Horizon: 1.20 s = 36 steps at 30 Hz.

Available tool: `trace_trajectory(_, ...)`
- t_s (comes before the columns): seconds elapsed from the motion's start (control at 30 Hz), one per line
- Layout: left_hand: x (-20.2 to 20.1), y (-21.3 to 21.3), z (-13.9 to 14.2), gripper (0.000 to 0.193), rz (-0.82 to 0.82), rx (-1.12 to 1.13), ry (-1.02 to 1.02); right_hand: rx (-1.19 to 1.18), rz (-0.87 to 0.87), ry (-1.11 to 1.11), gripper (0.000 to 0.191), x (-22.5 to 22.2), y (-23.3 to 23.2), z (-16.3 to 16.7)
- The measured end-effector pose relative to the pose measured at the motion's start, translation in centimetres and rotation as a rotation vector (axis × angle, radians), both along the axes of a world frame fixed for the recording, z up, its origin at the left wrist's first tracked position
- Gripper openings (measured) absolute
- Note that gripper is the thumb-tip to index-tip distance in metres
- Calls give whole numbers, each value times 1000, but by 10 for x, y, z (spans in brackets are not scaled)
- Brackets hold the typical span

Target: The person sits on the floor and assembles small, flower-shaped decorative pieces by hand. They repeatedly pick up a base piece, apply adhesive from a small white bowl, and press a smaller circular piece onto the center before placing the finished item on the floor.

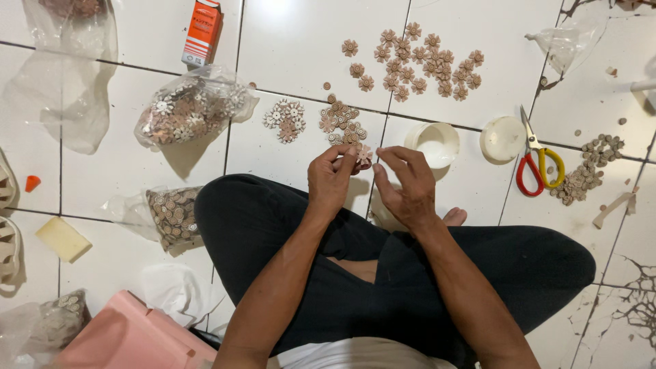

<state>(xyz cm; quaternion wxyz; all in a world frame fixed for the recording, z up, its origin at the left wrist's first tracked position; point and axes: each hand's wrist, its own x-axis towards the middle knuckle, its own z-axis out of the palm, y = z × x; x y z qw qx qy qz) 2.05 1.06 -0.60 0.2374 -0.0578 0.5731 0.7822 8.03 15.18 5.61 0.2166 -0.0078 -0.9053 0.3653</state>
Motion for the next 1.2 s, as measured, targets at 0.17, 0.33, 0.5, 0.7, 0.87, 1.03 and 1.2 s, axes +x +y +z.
trace_trajectory(0.17,1,0,4,21,-21,-119,14,164,67,40,31,-5,-3,3)
trace_trajectory(0.33,1,-2,8,21,-56,-117,53,216,90,62,33,-7,-2,2)
trace_trajectory(0.5,0,0,11,23,-70,-145,70,259,104,34,34,-3,2,-8)
trace_trajectory(0.7,-11,-9,12,22,78,-154,-32,-31,-67,-60,39,2,7,-24)
trace_trajectory(0.87,-17,-28,10,22,235,16,-59,-161,-97,-377,47,-25,6,-50)
trace_trajectory(1.03,-20,-29,6,23,260,87,-95,15,-41,-306,46,-51,-7,-70)
trace_trajectory(1.2,-20,-32,2,21,249,69,-109,76,-66,-295,43,-63,-19,-77)
